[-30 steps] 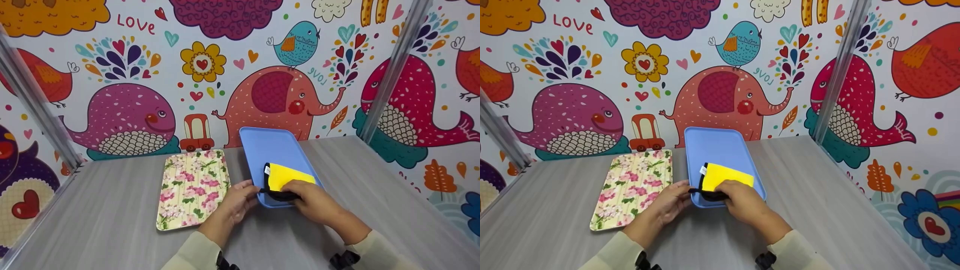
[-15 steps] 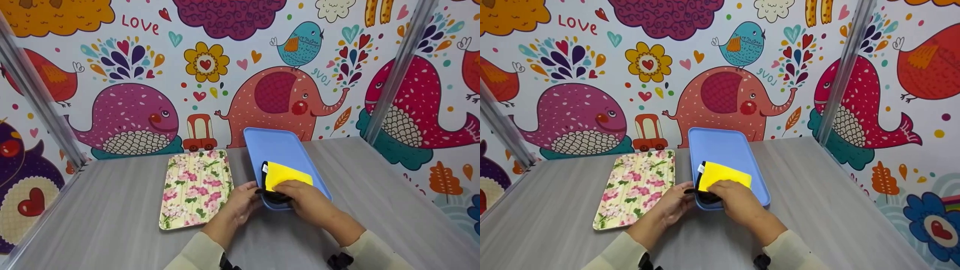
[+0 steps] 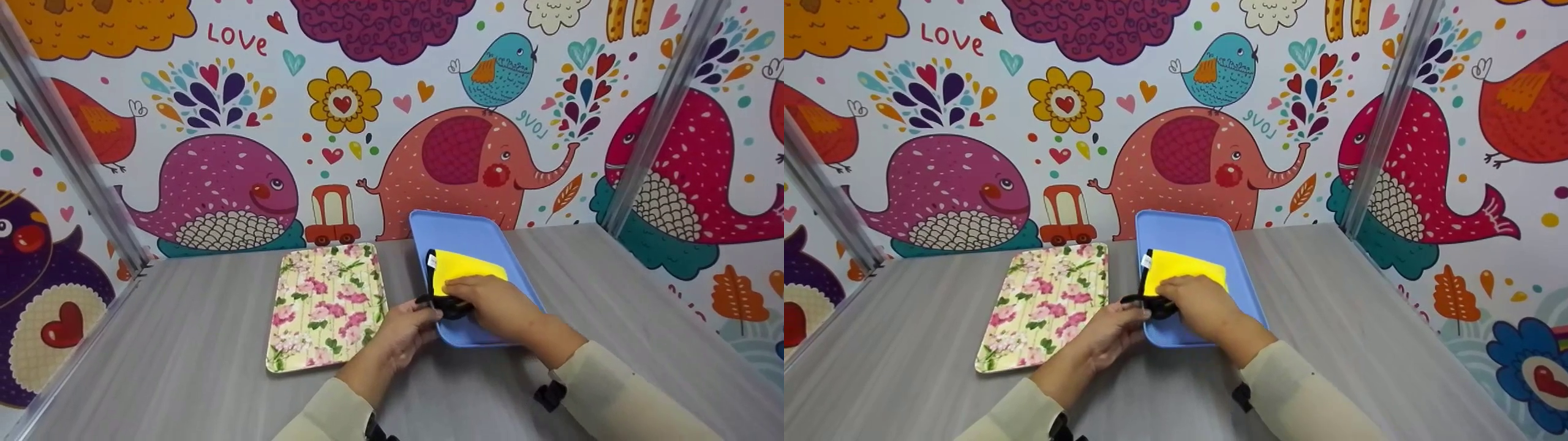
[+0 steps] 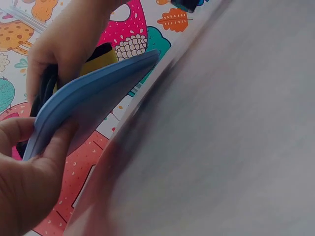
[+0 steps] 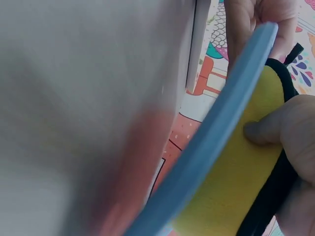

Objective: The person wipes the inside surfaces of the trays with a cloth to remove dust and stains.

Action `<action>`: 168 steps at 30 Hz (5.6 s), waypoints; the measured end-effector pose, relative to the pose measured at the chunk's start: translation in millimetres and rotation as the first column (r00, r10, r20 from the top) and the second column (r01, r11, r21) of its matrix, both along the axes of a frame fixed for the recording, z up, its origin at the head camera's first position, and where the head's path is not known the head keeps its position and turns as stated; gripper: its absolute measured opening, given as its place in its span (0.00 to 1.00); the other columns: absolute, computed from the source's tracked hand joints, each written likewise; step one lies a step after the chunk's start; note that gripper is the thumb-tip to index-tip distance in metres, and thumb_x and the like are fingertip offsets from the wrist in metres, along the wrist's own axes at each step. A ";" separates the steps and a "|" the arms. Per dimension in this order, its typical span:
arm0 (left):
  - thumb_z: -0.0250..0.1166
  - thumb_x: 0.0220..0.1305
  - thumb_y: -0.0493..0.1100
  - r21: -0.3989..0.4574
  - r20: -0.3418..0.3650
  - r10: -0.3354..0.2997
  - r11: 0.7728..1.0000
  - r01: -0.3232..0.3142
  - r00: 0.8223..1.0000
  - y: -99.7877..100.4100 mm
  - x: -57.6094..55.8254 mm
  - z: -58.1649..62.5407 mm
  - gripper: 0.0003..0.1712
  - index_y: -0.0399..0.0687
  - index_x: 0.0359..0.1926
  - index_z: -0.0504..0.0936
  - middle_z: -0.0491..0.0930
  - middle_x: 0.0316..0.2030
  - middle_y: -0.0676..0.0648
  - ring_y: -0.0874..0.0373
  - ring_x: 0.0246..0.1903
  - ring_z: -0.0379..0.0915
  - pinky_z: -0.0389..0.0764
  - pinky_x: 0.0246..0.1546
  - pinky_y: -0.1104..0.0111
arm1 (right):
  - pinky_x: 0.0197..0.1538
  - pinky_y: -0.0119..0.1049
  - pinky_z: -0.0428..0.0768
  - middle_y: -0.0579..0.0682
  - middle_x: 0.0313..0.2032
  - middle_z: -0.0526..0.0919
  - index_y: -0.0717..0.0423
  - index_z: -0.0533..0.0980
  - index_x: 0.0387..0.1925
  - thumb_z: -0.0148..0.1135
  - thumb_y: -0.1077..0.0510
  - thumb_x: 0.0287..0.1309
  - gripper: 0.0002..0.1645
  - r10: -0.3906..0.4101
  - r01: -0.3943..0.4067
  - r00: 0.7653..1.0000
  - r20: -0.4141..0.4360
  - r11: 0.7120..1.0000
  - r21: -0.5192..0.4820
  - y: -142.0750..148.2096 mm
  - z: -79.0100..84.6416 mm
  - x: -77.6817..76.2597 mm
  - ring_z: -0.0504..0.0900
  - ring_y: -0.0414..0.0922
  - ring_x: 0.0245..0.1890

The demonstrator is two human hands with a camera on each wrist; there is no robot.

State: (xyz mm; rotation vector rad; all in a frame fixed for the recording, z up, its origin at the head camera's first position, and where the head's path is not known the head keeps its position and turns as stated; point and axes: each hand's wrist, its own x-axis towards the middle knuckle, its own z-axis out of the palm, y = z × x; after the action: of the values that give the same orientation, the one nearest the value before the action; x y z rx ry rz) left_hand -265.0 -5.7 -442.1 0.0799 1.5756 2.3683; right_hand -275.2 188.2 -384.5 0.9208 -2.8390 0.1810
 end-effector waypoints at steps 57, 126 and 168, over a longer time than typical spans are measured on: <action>0.66 0.65 0.30 -0.086 -0.005 -0.025 0.996 0.025 1.000 12.2 10.8 4.3 0.27 0.27 0.65 0.76 0.87 0.53 0.37 0.58 0.41 0.84 0.87 0.51 0.60 | 0.73 0.57 0.71 0.56 0.64 0.82 0.52 0.75 0.69 0.63 0.64 0.68 0.29 -0.192 0.192 0.981 0.019 0.981 -0.022 10.3 21.8 -91.5 0.77 0.59 0.67; 0.64 0.65 0.29 -0.077 -0.044 -0.035 0.997 0.031 0.998 13.8 12.5 4.6 0.24 0.27 0.62 0.78 0.88 0.49 0.39 0.60 0.41 0.84 0.87 0.50 0.60 | 0.68 0.55 0.77 0.55 0.57 0.86 0.50 0.77 0.68 0.62 0.64 0.68 0.28 -0.255 0.259 0.966 0.049 0.960 -0.107 -4.2 19.0 -77.3 0.82 0.56 0.54; 0.63 0.68 0.30 -0.028 -0.029 -0.018 0.999 0.017 0.999 14.0 12.7 5.3 0.24 0.26 0.64 0.76 0.88 0.48 0.41 0.59 0.40 0.84 0.87 0.50 0.61 | 0.66 0.56 0.78 0.55 0.58 0.86 0.50 0.84 0.59 0.65 0.70 0.62 0.25 -0.071 0.074 0.992 -0.102 0.997 0.020 26.6 12.1 -75.4 0.82 0.57 0.61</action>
State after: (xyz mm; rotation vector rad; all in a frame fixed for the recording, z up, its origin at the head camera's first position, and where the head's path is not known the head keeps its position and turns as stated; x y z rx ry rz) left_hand -252.3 8.3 -436.8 0.1225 1.6137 2.3413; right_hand -350.6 214.8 -372.3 0.8054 -2.7810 0.0894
